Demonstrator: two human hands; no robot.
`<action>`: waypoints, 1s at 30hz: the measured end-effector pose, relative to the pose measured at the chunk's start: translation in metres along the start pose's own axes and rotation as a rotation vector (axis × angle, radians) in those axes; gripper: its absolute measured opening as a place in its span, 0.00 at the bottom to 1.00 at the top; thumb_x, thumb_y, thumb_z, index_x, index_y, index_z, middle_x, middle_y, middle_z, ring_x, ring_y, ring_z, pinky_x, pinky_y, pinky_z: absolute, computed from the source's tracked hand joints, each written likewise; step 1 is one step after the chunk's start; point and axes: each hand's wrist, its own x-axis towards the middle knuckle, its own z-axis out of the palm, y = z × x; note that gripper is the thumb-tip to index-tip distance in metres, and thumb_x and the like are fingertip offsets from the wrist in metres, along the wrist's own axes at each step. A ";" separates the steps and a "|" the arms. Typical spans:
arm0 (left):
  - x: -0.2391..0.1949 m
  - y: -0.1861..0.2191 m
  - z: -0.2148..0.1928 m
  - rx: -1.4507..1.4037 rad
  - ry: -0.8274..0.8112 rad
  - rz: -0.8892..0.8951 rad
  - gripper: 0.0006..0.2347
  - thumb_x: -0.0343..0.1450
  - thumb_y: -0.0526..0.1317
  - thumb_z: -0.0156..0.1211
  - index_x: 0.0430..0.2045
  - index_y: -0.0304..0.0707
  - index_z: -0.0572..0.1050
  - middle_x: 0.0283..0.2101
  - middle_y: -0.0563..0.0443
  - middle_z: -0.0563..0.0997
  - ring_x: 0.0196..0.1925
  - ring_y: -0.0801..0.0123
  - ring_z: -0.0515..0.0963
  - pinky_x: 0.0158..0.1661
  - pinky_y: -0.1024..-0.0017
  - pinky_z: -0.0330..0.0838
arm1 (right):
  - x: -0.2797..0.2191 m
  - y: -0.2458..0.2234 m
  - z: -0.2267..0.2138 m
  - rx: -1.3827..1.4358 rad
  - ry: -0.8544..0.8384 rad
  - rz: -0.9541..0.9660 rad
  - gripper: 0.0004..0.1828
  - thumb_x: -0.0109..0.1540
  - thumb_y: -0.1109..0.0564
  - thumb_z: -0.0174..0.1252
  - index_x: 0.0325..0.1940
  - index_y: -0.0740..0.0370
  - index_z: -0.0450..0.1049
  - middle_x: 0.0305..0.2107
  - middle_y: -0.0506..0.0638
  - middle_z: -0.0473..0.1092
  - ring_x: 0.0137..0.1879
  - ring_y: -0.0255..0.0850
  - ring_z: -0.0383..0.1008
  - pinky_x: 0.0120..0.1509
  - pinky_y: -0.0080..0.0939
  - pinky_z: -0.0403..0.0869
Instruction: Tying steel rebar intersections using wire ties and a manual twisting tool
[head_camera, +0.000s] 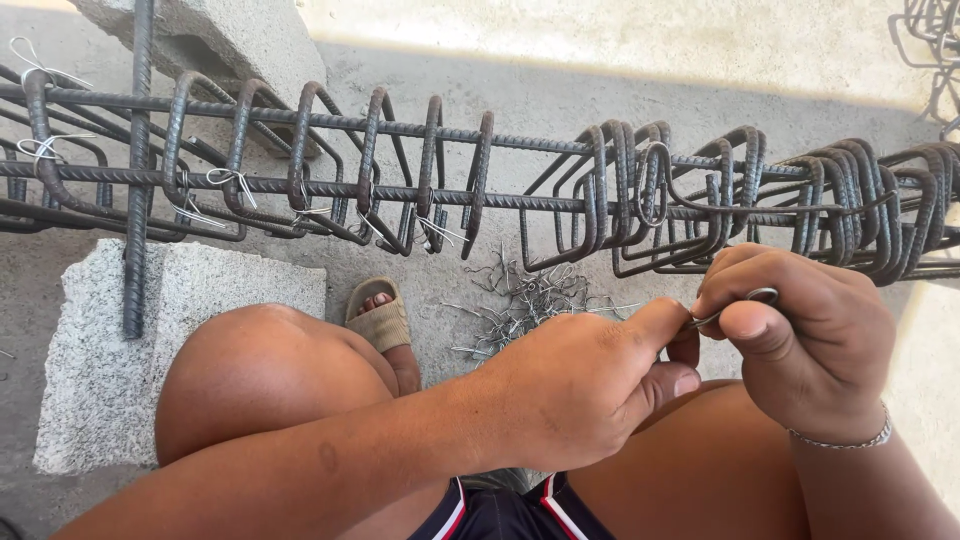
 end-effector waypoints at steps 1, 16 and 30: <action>0.001 0.001 -0.001 0.000 -0.001 -0.001 0.10 0.74 0.43 0.47 0.44 0.38 0.66 0.27 0.46 0.86 0.23 0.52 0.85 0.23 0.60 0.74 | 0.000 0.000 0.000 0.001 0.000 0.001 0.21 0.63 0.46 0.50 0.29 0.68 0.70 0.23 0.51 0.69 0.27 0.37 0.64 0.34 0.32 0.67; 0.000 -0.001 0.002 0.042 -0.043 0.041 0.11 0.75 0.46 0.46 0.37 0.37 0.68 0.22 0.45 0.83 0.22 0.49 0.83 0.24 0.58 0.72 | 0.001 -0.003 0.003 0.331 0.013 0.044 0.31 0.68 0.37 0.48 0.28 0.67 0.71 0.20 0.51 0.66 0.27 0.37 0.63 0.33 0.31 0.67; 0.002 0.002 0.001 -0.112 -0.001 -0.110 0.10 0.75 0.46 0.47 0.37 0.40 0.70 0.22 0.46 0.83 0.15 0.59 0.78 0.19 0.64 0.70 | 0.005 -0.009 -0.005 0.005 -0.080 0.015 0.12 0.59 0.52 0.56 0.31 0.66 0.73 0.27 0.52 0.73 0.28 0.37 0.66 0.35 0.31 0.67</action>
